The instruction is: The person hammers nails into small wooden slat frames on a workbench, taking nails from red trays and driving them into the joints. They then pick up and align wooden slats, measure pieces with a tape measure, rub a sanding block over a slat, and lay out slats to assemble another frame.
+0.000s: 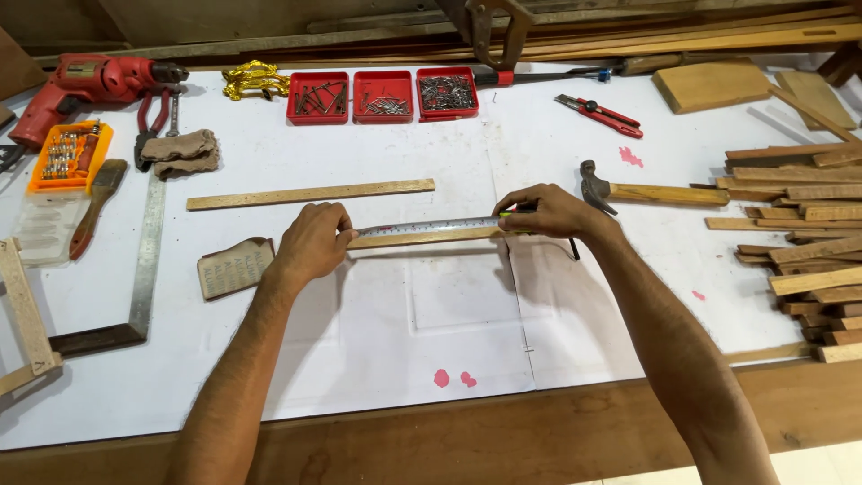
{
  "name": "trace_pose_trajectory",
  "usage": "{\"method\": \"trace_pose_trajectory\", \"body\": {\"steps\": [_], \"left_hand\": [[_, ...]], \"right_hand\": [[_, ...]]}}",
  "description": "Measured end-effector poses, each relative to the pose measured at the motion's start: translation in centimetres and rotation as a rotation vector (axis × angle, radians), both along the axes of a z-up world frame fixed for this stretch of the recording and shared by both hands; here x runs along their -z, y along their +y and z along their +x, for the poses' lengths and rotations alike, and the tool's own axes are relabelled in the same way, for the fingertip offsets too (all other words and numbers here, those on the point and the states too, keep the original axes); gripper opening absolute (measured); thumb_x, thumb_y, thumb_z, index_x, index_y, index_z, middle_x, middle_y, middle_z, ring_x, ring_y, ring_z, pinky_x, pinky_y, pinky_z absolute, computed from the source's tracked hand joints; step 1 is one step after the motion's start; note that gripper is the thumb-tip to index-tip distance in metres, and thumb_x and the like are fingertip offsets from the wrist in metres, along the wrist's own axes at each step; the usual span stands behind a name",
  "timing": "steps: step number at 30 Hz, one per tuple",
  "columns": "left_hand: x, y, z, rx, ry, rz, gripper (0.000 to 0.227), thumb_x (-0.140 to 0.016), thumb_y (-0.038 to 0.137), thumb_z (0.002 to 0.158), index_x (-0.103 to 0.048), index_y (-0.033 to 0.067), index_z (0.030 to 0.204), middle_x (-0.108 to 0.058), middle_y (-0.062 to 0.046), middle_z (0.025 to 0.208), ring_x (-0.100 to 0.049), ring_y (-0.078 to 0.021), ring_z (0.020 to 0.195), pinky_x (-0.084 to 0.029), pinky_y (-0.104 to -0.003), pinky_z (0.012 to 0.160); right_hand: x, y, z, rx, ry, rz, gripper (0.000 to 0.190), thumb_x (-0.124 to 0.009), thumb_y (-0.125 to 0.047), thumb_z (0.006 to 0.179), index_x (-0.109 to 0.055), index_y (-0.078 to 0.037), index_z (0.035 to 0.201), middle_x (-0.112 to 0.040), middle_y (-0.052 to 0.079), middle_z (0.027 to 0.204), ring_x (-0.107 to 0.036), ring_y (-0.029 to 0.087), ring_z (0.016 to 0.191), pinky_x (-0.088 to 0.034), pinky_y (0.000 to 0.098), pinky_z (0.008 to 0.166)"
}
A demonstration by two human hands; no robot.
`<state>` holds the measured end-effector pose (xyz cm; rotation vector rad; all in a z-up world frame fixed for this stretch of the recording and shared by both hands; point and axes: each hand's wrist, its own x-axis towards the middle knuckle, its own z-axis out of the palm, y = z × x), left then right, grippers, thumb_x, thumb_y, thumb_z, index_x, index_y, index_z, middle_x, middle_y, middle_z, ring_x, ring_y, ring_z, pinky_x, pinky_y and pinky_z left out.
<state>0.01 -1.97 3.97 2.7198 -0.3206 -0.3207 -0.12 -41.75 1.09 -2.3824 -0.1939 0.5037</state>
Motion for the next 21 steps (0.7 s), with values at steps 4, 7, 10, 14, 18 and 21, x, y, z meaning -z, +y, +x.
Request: {"method": "trace_pose_trajectory", "body": {"steps": [4, 7, 10, 14, 18, 21], "left_hand": [[0.7, -3.4, 0.8, 0.082, -0.088, -0.047, 0.022, -0.072, 0.026, 0.095, -0.067, 0.0040, 0.097, -0.068, -0.010, 0.102, -0.064, -0.0258, 0.097, -0.054, -0.045, 0.084], [2.1, -6.6, 1.3, 0.217, -0.188, -0.131, 0.019, -0.071, 0.022, 0.096, -0.067, 0.0035, 0.098, -0.070, -0.010, 0.100, -0.062, -0.0287, 0.100, -0.052, -0.046, 0.086], [3.3, -10.1, 1.4, 0.305, -0.205, -0.222, 0.015, -0.071, 0.018, 0.093, -0.067, 0.0050, 0.099, -0.068, -0.009, 0.099, -0.062, -0.0290, 0.099, -0.051, -0.045, 0.085], [5.8, -14.0, 1.6, 0.351, -0.165, -0.339, 0.014, -0.070, 0.021, 0.095, -0.070, 0.0063, 0.094, -0.068, -0.009, 0.094, -0.062, -0.0279, 0.095, -0.051, -0.044, 0.085], [8.0, -16.2, 1.5, 0.336, -0.206, -0.470, 0.015, -0.071, 0.021, 0.097, -0.070, 0.0062, 0.093, -0.066, -0.008, 0.090, -0.060, -0.0271, 0.090, -0.051, -0.042, 0.081], [8.5, -16.3, 0.6, 0.279, -0.269, -0.502, 0.015, -0.071, 0.020, 0.096, -0.070, 0.0060, 0.092, -0.065, -0.008, 0.088, -0.057, -0.0275, 0.086, -0.049, -0.043, 0.077]], "right_hand": [[-3.1, -1.5, -1.7, 0.058, -0.011, -0.081, 0.047, -0.075, -0.048, 0.085, -0.077, -0.017, 0.120, -0.078, 0.009, 0.093, -0.071, 0.019, 0.085, -0.056, 0.0395, 0.073], [-4.4, -3.3, -2.9, 0.121, 0.023, -0.163, 0.047, -0.072, -0.052, 0.086, -0.077, -0.016, 0.116, -0.080, 0.009, 0.092, -0.074, 0.020, 0.086, -0.058, 0.0411, 0.075], [-3.5, -6.6, -3.8, 0.203, 0.089, -0.228, 0.048, -0.072, -0.053, 0.086, -0.075, -0.019, 0.119, -0.079, 0.013, 0.094, -0.072, 0.027, 0.088, -0.056, 0.0450, 0.076], [-0.6, -11.0, -4.8, 0.200, -0.104, -0.287, 0.047, -0.079, -0.050, 0.083, -0.077, -0.017, 0.116, -0.076, 0.009, 0.103, -0.070, 0.025, 0.096, -0.056, 0.0426, 0.081], [1.1, -12.5, -6.2, 0.285, -0.203, -0.298, 0.045, -0.082, -0.046, 0.080, -0.074, -0.016, 0.113, -0.075, 0.009, 0.103, -0.070, 0.027, 0.097, -0.058, 0.0434, 0.083], [3.9, -13.2, -7.1, 0.160, -0.493, -0.179, 0.042, -0.081, -0.037, 0.080, -0.070, -0.012, 0.111, -0.073, 0.008, 0.103, -0.071, 0.027, 0.096, -0.059, 0.0420, 0.082]]}}
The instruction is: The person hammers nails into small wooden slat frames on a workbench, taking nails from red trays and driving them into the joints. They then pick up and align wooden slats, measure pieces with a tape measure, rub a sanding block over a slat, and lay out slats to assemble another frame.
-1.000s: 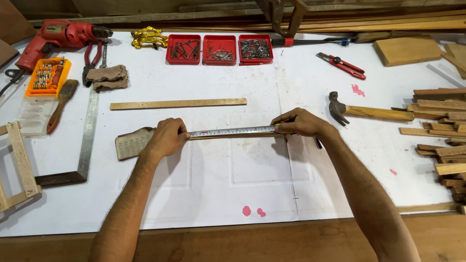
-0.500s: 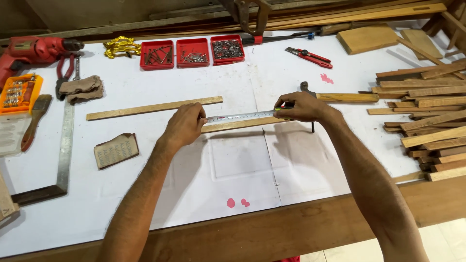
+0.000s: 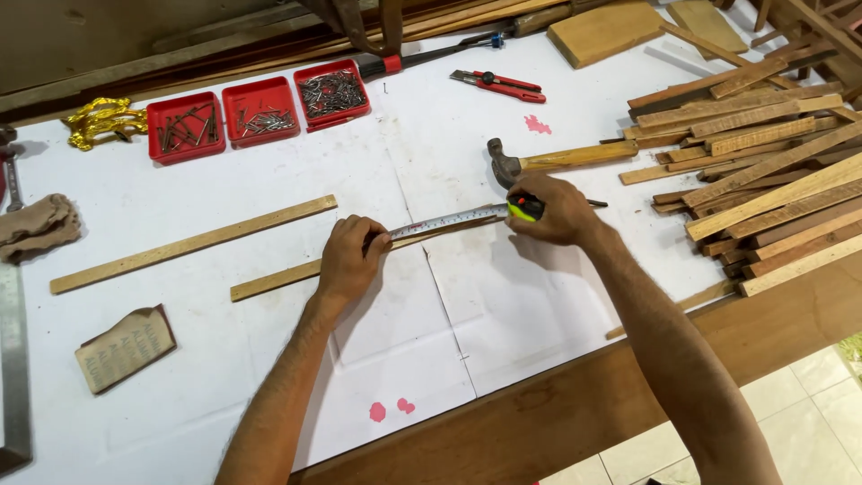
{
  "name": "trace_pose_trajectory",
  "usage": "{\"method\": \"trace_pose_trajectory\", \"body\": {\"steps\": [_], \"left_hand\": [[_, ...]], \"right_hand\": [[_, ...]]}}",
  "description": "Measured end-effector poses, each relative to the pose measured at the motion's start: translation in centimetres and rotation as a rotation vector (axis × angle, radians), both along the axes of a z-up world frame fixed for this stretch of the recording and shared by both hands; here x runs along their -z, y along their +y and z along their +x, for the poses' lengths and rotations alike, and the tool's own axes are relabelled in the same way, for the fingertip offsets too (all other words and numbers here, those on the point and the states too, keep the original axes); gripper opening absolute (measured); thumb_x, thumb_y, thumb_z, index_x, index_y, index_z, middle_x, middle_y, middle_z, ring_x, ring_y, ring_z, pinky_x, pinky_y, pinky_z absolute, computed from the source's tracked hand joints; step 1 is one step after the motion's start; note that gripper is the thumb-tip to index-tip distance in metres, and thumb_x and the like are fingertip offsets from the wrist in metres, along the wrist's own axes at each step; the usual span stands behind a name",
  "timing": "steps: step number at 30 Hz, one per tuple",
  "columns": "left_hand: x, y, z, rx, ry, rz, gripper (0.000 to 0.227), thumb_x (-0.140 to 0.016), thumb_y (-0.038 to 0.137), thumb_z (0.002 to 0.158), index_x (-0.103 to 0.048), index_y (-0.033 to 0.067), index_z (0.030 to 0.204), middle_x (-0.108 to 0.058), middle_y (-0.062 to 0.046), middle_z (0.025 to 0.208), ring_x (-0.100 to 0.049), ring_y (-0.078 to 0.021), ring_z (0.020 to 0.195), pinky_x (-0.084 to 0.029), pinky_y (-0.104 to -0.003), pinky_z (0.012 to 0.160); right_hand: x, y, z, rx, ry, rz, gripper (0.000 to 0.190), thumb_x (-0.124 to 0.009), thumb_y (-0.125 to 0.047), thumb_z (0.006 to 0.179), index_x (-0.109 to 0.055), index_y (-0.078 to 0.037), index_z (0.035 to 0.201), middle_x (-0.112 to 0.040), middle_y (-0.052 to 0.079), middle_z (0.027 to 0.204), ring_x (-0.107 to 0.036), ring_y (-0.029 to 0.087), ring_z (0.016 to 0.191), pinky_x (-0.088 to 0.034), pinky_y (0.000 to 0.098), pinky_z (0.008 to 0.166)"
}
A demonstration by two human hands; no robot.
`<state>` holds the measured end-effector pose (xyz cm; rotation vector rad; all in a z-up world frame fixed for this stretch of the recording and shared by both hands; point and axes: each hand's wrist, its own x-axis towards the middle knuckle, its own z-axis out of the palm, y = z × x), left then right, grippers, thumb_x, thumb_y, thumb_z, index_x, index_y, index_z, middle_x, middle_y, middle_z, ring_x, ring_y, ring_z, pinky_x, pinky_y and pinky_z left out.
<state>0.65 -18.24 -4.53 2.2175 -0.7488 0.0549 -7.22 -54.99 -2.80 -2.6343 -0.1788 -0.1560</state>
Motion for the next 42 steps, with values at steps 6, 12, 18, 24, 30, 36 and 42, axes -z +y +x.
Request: {"method": "trace_pose_trajectory", "body": {"steps": [6, 12, 18, 24, 30, 36, 42], "left_hand": [[-0.5, -0.3, -0.4, -0.040, -0.015, -0.005, 0.018, -0.071, 0.024, 0.097, -0.070, 0.0069, 0.093, -0.064, -0.006, 0.089, -0.058, -0.0246, 0.084, -0.050, -0.041, 0.074], [-0.4, -0.3, -0.3, -0.038, 0.026, 0.015, 0.019, -0.069, 0.024, 0.098, -0.069, 0.0066, 0.093, -0.064, -0.004, 0.089, -0.057, -0.0218, 0.083, -0.049, -0.038, 0.073], [0.4, 0.0, 0.0, -0.012, 0.034, -0.012, 0.019, -0.066, 0.023, 0.101, -0.067, 0.0058, 0.094, -0.062, -0.005, 0.091, -0.058, -0.0208, 0.085, -0.050, -0.037, 0.073], [0.4, 0.0, -0.1, -0.028, 0.028, -0.005, 0.019, -0.067, 0.024, 0.101, -0.067, 0.0061, 0.094, -0.062, -0.006, 0.090, -0.058, -0.0216, 0.085, -0.051, -0.038, 0.074], [1.8, 0.4, 0.1, -0.009, -0.075, -0.096, 0.016, -0.067, 0.019, 0.100, -0.065, 0.0043, 0.094, -0.061, -0.009, 0.094, -0.059, -0.0252, 0.089, -0.051, -0.041, 0.079], [-0.5, 2.1, -0.2, -0.057, -0.261, -0.308, 0.011, -0.070, 0.015, 0.097, -0.066, 0.0048, 0.096, -0.062, -0.009, 0.095, -0.060, -0.0251, 0.091, -0.052, -0.039, 0.077], [-6.9, 5.8, -2.1, 0.049, -0.154, -0.335, 0.009, -0.074, 0.014, 0.096, -0.069, 0.0067, 0.097, -0.068, -0.004, 0.089, -0.064, -0.0170, 0.077, -0.052, -0.032, 0.066]], "right_hand": [[-0.6, 3.6, -1.8, 0.163, -0.134, -0.079, 0.049, -0.084, -0.034, 0.076, -0.068, -0.008, 0.114, -0.062, 0.011, 0.095, -0.067, 0.027, 0.079, -0.057, 0.0421, 0.064], [0.0, 2.7, -1.4, 0.086, -0.162, -0.014, 0.045, -0.084, -0.032, 0.078, -0.067, -0.006, 0.110, -0.061, 0.010, 0.092, -0.066, 0.025, 0.077, -0.057, 0.0392, 0.063], [0.8, 2.6, -1.3, 0.062, -0.210, 0.008, 0.042, -0.083, -0.028, 0.078, -0.066, -0.006, 0.110, -0.061, 0.009, 0.092, -0.065, 0.024, 0.077, -0.057, 0.0380, 0.061], [-0.1, 3.5, -1.7, 0.080, -0.220, -0.036, 0.044, -0.084, -0.029, 0.077, -0.066, -0.006, 0.110, -0.061, 0.011, 0.094, -0.065, 0.025, 0.078, -0.056, 0.0403, 0.063], [0.1, 2.8, -1.6, 0.095, -0.160, -0.062, 0.048, -0.083, -0.033, 0.078, -0.066, -0.007, 0.114, -0.064, 0.012, 0.098, -0.067, 0.028, 0.081, -0.058, 0.0419, 0.067], [-4.2, 2.8, -0.6, -0.050, -0.012, -0.038, 0.042, -0.081, -0.037, 0.080, -0.070, -0.008, 0.108, -0.074, 0.011, 0.099, -0.071, 0.026, 0.090, -0.059, 0.0408, 0.079], [-12.9, 11.9, 0.0, -0.017, 0.252, -0.006, 0.044, -0.076, -0.046, 0.084, -0.072, -0.015, 0.114, -0.078, 0.011, 0.093, -0.076, 0.024, 0.084, -0.061, 0.0368, 0.075]]}}
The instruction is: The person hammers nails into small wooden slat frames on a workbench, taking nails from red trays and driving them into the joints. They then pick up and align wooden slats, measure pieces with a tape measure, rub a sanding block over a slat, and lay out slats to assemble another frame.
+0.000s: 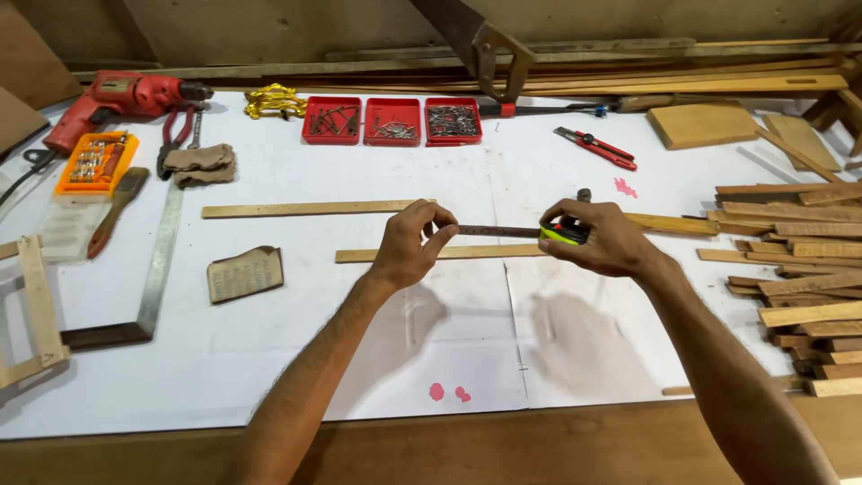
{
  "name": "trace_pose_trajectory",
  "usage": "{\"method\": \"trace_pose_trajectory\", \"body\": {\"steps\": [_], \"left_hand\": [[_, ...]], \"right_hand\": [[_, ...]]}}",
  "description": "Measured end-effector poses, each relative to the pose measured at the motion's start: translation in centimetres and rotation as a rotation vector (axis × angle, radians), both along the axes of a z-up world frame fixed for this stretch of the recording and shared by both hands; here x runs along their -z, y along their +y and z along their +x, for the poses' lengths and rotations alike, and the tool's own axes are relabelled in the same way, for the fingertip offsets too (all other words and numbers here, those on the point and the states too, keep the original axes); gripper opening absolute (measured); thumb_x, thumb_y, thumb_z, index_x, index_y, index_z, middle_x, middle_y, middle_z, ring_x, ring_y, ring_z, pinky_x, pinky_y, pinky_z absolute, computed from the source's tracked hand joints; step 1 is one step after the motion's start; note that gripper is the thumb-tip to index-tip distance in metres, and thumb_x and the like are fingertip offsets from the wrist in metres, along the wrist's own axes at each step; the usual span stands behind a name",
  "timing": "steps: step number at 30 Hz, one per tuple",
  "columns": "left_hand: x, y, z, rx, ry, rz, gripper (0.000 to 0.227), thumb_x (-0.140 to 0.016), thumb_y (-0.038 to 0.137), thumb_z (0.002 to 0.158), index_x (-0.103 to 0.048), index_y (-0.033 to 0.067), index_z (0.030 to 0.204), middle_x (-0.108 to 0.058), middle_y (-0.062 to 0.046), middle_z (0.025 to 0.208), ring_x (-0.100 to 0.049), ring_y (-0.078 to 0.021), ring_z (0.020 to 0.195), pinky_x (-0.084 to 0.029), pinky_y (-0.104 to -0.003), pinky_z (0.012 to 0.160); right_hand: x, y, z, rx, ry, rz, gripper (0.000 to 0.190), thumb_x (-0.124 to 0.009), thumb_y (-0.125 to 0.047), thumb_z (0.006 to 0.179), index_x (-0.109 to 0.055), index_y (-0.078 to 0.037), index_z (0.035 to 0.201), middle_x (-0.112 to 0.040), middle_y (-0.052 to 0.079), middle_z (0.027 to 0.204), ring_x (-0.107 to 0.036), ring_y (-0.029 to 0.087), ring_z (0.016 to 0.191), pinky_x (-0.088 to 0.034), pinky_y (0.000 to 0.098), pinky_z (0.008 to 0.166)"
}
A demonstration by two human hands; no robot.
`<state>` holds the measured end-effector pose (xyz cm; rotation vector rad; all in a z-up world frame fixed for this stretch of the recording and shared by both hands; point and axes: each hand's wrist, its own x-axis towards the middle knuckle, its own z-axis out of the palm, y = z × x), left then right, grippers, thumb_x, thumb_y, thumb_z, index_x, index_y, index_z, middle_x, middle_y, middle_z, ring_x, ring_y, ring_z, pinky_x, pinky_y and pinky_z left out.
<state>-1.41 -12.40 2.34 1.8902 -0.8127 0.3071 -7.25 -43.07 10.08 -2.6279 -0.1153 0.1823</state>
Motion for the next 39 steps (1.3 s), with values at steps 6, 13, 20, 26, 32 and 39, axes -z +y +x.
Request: {"method": "trace_pose_trajectory", "body": {"steps": [6, 13, 20, 26, 32, 39], "left_hand": [[-3.6, 6.2, -2.8, -0.072, -0.014, 0.015, 0.025, -0.082, 0.014, 0.089, -0.068, 0.0049, 0.107, -0.072, -0.006, 0.095, -0.064, -0.0168, 0.075, -0.053, -0.031, 0.065], [-3.3, 16.0, -5.0, -0.254, -0.019, 0.070, 0.025, -0.080, 0.010, 0.088, -0.069, 0.0049, 0.110, -0.072, -0.007, 0.094, -0.066, -0.0198, 0.081, -0.054, -0.033, 0.068], [-2.9, 24.2, -5.7, -0.353, 0.032, 0.056, 0.033, -0.080, 0.008, 0.088, -0.068, 0.0046, 0.119, -0.074, -0.008, 0.105, -0.068, -0.0210, 0.079, -0.056, -0.033, 0.069], [-1.0, 29.2, -3.1, -0.444, 0.090, 0.034, 0.036, -0.079, 0.007, 0.087, -0.064, 0.0029, 0.120, -0.074, -0.010, 0.112, -0.071, -0.0199, 0.078, -0.059, -0.034, 0.069], [1.6, 33.5, -0.1, -0.607, 0.112, 0.126, 0.034, -0.079, 0.008, 0.086, -0.065, 0.0025, 0.116, -0.073, -0.011, 0.108, -0.067, -0.0282, 0.090, -0.056, -0.042, 0.080], [4.2, 35.8, 1.6, -0.738, 0.035, 0.413, 0.031, -0.080, 0.010, 0.083, -0.067, 0.0037, 0.111, -0.066, -0.013, 0.107, -0.057, -0.0339, 0.103, -0.050, -0.046, 0.089]], "right_hand": [[-1.7, 11.4, 2.0, -0.430, -0.232, 0.193, 0.063, -0.089, -0.039, 0.072, -0.062, -0.009, 0.121, -0.075, 0.011, 0.099, -0.074, 0.024, 0.092, -0.060, 0.0353, 0.082], [-1.6, 23.6, 4.1, -0.617, -0.260, 0.237, 0.065, -0.096, -0.034, 0.062, -0.067, -0.010, 0.116, -0.066, 0.011, 0.111, -0.069, 0.026, 0.100, -0.060, 0.0367, 0.086], [-0.4, 32.7, 6.7, -0.634, -0.234, 0.257, 0.071, -0.098, -0.029, 0.058, -0.070, -0.016, 0.122, -0.061, 0.011, 0.119, -0.067, 0.027, 0.107, -0.059, 0.0376, 0.094], [1.9, 39.1, 10.1, -0.679, -0.234, 0.283, 0.068, -0.099, -0.034, 0.062, -0.072, -0.015, 0.122, -0.067, 0.010, 0.118, -0.071, 0.026, 0.106, -0.060, 0.0364, 0.094], [5.9, 44.3, 14.0, -0.642, -0.264, 0.346, 0.075, -0.098, -0.035, 0.064, -0.067, -0.008, 0.127, -0.066, 0.012, 0.122, -0.070, 0.027, 0.109, -0.059, 0.0366, 0.095], [10.6, 47.5, 16.4, -0.637, -0.222, 0.360, 0.075, -0.096, -0.032, 0.066, -0.066, -0.008, 0.130, -0.064, 0.014, 0.127, -0.069, 0.028, 0.111, -0.059, 0.0376, 0.098]]}}
